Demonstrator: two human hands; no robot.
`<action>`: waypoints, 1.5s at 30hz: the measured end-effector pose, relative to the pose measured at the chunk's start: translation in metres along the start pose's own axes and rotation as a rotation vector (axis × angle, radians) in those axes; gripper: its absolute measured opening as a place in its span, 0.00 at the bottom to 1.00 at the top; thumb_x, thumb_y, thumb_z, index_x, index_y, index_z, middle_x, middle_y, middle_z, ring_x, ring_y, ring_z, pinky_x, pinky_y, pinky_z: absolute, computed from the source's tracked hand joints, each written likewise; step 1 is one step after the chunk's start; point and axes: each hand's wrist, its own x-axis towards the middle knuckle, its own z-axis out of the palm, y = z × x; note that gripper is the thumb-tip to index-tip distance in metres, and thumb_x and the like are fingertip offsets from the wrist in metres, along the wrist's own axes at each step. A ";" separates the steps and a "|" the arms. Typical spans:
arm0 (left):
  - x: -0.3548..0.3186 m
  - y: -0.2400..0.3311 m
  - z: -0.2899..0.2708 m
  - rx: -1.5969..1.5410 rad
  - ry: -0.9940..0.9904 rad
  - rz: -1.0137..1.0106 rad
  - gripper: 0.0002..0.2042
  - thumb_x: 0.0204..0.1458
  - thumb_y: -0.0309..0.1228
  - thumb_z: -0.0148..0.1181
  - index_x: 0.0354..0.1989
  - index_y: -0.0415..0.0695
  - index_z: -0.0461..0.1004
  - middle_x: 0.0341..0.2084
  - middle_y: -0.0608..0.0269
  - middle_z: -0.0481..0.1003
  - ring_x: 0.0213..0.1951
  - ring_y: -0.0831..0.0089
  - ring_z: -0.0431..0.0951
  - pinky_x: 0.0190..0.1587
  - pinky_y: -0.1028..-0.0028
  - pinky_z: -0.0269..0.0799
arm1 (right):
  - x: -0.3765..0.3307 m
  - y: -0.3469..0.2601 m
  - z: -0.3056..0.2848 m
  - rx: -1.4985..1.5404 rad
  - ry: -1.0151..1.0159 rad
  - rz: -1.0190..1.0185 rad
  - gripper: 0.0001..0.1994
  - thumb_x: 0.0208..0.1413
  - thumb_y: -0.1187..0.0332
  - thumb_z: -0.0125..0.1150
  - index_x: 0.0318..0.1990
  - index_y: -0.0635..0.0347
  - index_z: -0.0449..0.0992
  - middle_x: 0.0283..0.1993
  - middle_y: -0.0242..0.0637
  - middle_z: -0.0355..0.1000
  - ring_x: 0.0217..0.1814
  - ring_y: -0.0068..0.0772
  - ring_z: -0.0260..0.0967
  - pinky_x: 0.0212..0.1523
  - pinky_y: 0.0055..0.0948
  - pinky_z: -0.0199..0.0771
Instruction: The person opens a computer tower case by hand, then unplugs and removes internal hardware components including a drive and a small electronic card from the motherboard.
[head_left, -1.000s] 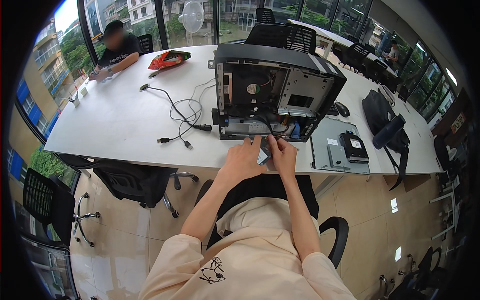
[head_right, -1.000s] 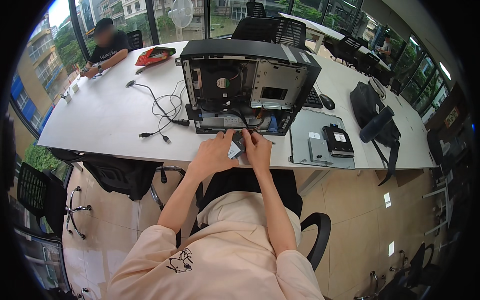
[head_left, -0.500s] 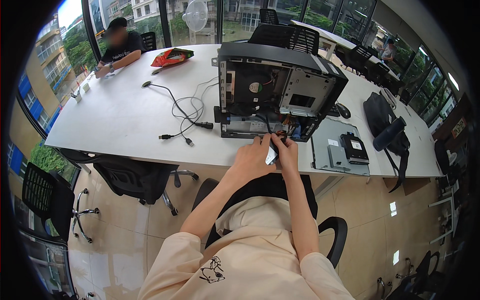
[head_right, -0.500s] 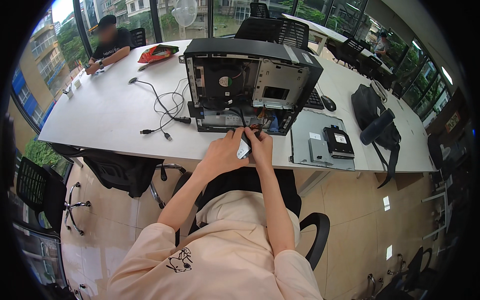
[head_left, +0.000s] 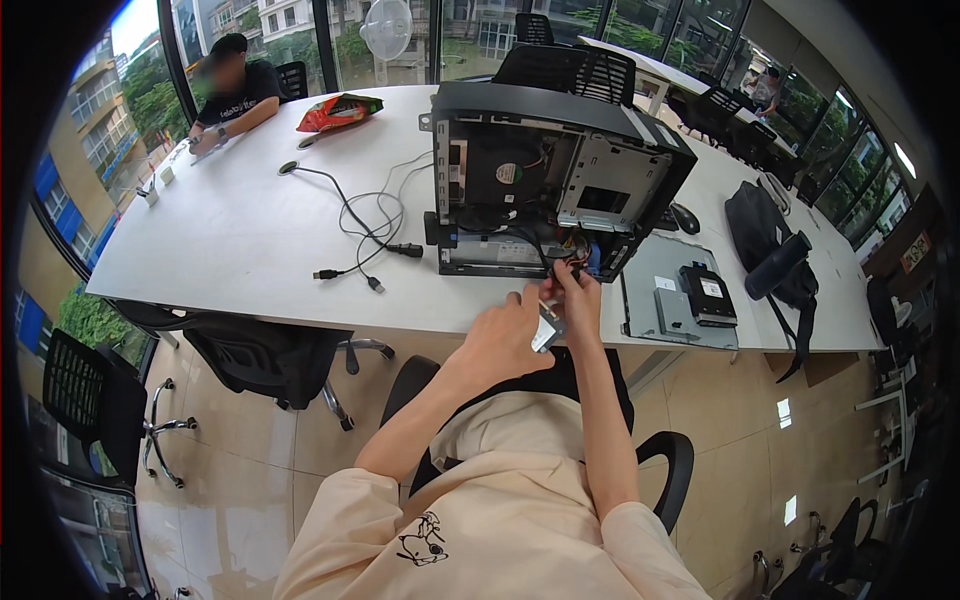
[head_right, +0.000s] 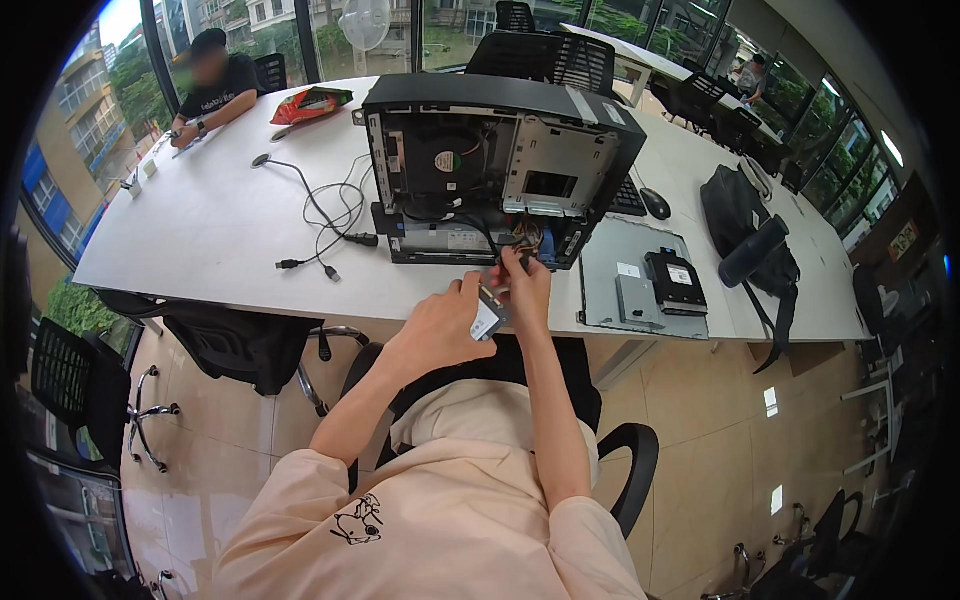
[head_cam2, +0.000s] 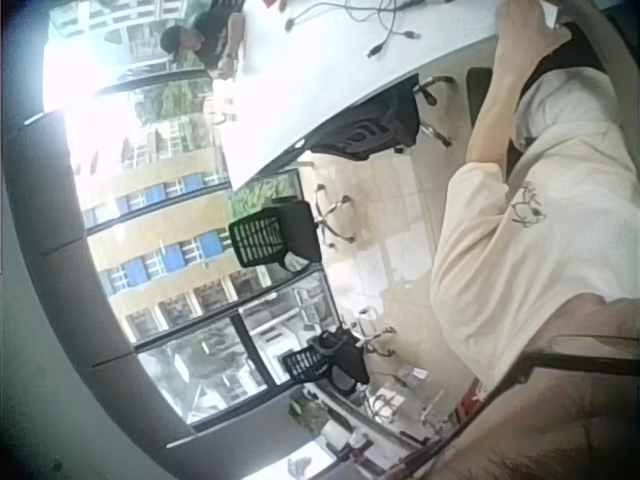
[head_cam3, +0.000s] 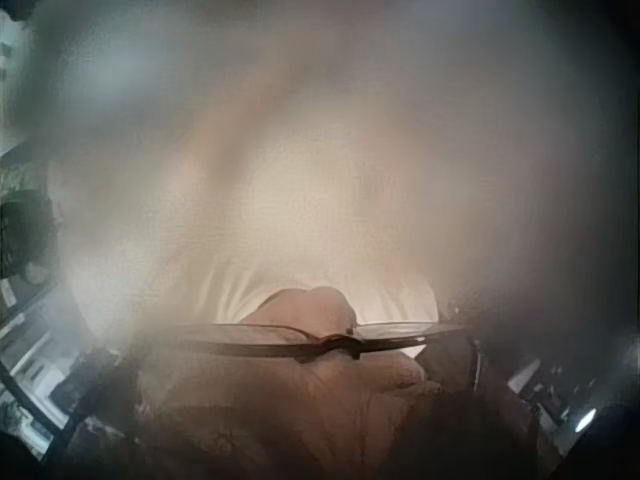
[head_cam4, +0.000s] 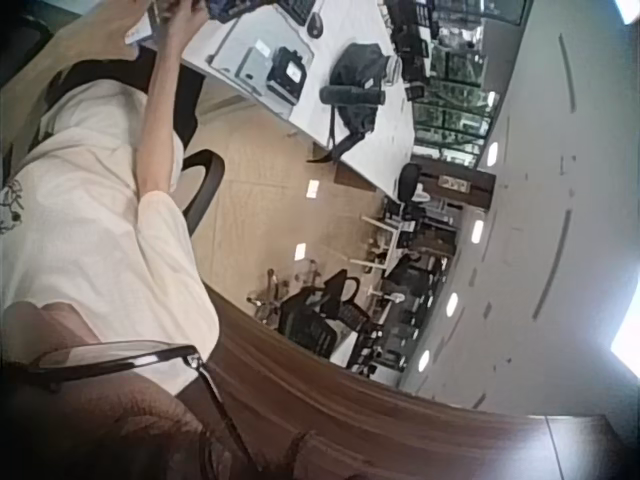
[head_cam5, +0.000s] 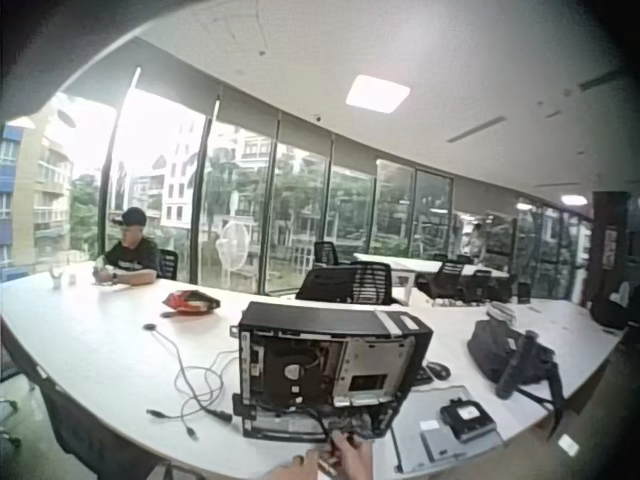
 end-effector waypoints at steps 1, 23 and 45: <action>-0.002 0.002 -0.001 -0.033 0.035 0.036 0.41 0.42 0.38 0.73 0.64 0.35 0.60 0.44 0.34 0.77 0.39 0.38 0.82 0.43 0.52 0.81 | -0.001 0.004 -0.003 -0.047 -0.081 -0.091 0.15 0.65 0.57 0.69 0.35 0.62 0.82 0.30 0.28 0.77 0.30 0.15 0.70 0.33 0.20 0.67; 0.015 0.019 0.000 -0.403 0.276 -0.006 0.44 0.43 0.55 0.80 0.56 0.37 0.59 0.33 0.54 0.80 0.37 0.64 0.83 0.43 0.67 0.77 | -0.081 -0.059 -0.061 -0.411 -0.605 -0.205 0.29 0.57 0.80 0.68 0.67 0.68 0.71 0.63 0.43 0.73 0.64 0.33 0.73 0.61 0.32 0.76; 0.029 -0.015 0.078 -0.060 0.232 0.380 0.26 0.56 0.41 0.66 0.60 0.42 0.71 0.61 0.52 0.71 0.64 0.54 0.70 0.65 0.54 0.63 | -0.025 -0.052 -0.194 0.243 0.451 -0.405 0.25 0.68 0.73 0.62 0.69 0.62 0.63 0.52 0.46 0.76 0.40 0.34 0.81 0.39 0.26 0.84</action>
